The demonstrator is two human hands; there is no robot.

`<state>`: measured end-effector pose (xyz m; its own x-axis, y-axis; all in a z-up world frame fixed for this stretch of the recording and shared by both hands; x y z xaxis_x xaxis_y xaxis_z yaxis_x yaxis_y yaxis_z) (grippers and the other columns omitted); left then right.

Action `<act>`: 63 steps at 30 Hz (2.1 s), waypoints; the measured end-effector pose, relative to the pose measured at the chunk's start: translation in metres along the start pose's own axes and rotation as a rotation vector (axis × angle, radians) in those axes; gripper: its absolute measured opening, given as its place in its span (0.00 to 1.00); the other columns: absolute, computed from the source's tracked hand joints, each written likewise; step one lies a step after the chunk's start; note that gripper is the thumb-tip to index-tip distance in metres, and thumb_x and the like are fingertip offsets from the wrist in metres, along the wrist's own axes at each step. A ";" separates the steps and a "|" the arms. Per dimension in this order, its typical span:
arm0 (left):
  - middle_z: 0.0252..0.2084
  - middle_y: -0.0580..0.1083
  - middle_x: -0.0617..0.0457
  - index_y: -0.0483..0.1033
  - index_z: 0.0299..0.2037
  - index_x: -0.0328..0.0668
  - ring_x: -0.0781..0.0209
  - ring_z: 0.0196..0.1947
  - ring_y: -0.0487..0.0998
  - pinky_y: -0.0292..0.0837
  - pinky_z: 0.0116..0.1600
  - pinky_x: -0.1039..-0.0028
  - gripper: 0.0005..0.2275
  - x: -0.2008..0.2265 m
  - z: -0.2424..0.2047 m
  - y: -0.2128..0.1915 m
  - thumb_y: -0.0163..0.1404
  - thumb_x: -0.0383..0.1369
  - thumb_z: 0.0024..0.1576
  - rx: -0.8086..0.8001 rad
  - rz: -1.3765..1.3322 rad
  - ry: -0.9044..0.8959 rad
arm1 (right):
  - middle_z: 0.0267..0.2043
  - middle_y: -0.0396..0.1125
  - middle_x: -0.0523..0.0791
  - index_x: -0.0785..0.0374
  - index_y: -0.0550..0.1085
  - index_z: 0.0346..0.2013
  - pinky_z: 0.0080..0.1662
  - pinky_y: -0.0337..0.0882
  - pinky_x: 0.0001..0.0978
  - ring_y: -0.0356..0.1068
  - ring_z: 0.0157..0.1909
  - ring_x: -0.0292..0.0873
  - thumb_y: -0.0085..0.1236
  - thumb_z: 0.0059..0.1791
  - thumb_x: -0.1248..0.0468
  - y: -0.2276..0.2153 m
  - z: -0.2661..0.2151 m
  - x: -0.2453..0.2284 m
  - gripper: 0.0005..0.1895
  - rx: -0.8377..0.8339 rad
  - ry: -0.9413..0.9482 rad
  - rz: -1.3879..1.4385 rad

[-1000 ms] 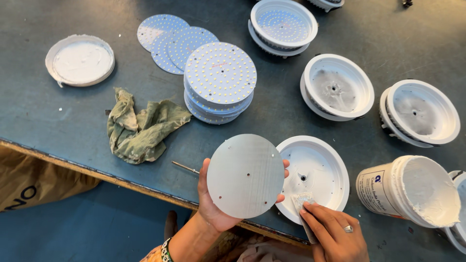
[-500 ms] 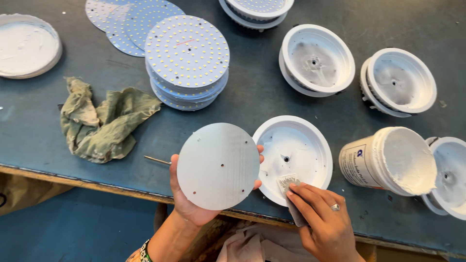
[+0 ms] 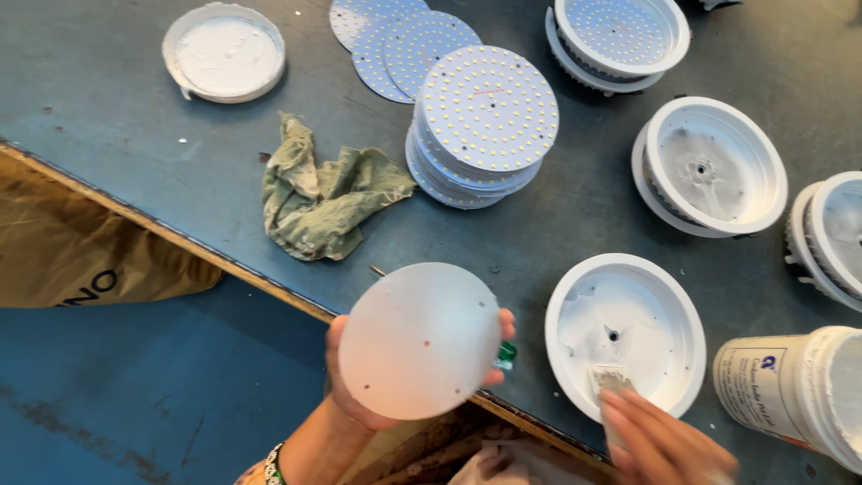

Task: The person applies a white paste to the interior of circular white housings and the back of circular LED boards using a small spatula. The person repeatedly scoops paste from a container, spreads it onto the components, and stacks the finished items on the table.

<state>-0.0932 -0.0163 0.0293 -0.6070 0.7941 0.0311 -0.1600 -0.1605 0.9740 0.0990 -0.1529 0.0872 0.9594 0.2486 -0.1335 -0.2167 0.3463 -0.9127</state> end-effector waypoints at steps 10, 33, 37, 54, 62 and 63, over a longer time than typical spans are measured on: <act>0.74 0.55 0.26 0.51 0.75 0.38 0.27 0.73 0.56 0.61 0.67 0.36 0.50 0.043 -0.056 -0.007 0.57 0.63 0.49 0.102 0.002 0.132 | 0.47 0.71 0.46 0.61 0.77 0.52 0.46 0.66 0.43 0.72 0.45 0.49 0.61 0.44 0.65 0.089 0.112 -0.089 0.21 -0.120 0.180 -0.108; 0.72 0.61 0.33 0.50 0.80 0.55 0.43 0.68 0.68 0.71 0.67 0.52 0.45 -0.056 -0.063 -0.029 0.55 0.59 0.54 0.264 -0.143 -0.141 | 0.28 0.72 0.40 0.51 0.82 0.46 0.29 0.74 0.24 0.73 0.29 0.32 0.65 0.38 0.75 0.069 -0.076 -0.013 0.25 -0.187 0.435 0.356; 0.72 0.61 0.33 0.49 0.80 0.53 0.43 0.69 0.67 0.71 0.67 0.54 0.45 -0.057 -0.061 -0.029 0.55 0.58 0.55 0.268 -0.119 -0.135 | 0.29 0.73 0.39 0.49 0.81 0.48 0.31 0.74 0.25 0.74 0.28 0.31 0.66 0.38 0.73 0.079 -0.087 -0.005 0.25 -0.241 0.411 0.385; 0.71 0.63 0.36 0.49 0.80 0.51 0.48 0.66 0.70 0.72 0.66 0.61 0.47 -0.062 -0.061 -0.029 0.57 0.57 0.53 0.311 -0.025 -0.193 | 0.28 0.69 0.38 0.49 0.82 0.47 0.33 0.73 0.26 0.72 0.28 0.32 0.67 0.37 0.74 0.075 -0.099 -0.004 0.25 -0.127 0.485 0.411; 0.74 0.62 0.41 0.51 0.81 0.50 0.52 0.70 0.67 0.69 0.70 0.63 0.48 -0.061 -0.064 -0.021 0.58 0.59 0.53 0.205 0.188 -0.182 | 0.31 0.69 0.39 0.45 0.82 0.48 0.33 0.74 0.24 0.73 0.27 0.32 0.68 0.39 0.69 0.082 -0.117 0.054 0.24 -0.428 0.862 0.088; 0.73 0.62 0.40 0.52 0.80 0.52 0.50 0.69 0.68 0.71 0.68 0.62 0.46 -0.060 -0.060 -0.022 0.59 0.57 0.53 0.223 0.064 -0.160 | 0.31 0.69 0.39 0.45 0.82 0.48 0.33 0.74 0.24 0.73 0.27 0.32 0.68 0.39 0.68 0.083 -0.122 0.075 0.23 -0.500 0.999 0.088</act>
<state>-0.1002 -0.0952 -0.0076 -0.4772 0.8716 0.1122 0.0605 -0.0948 0.9937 0.1748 -0.2164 -0.0459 0.7070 -0.6615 -0.2501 -0.4094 -0.0945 -0.9075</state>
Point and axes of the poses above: each hand's wrist, its own z-axis towards the middle knuckle, its own y-axis out of the palm, x = y × z, the point moved 9 cm from there along z, towards the middle knuckle
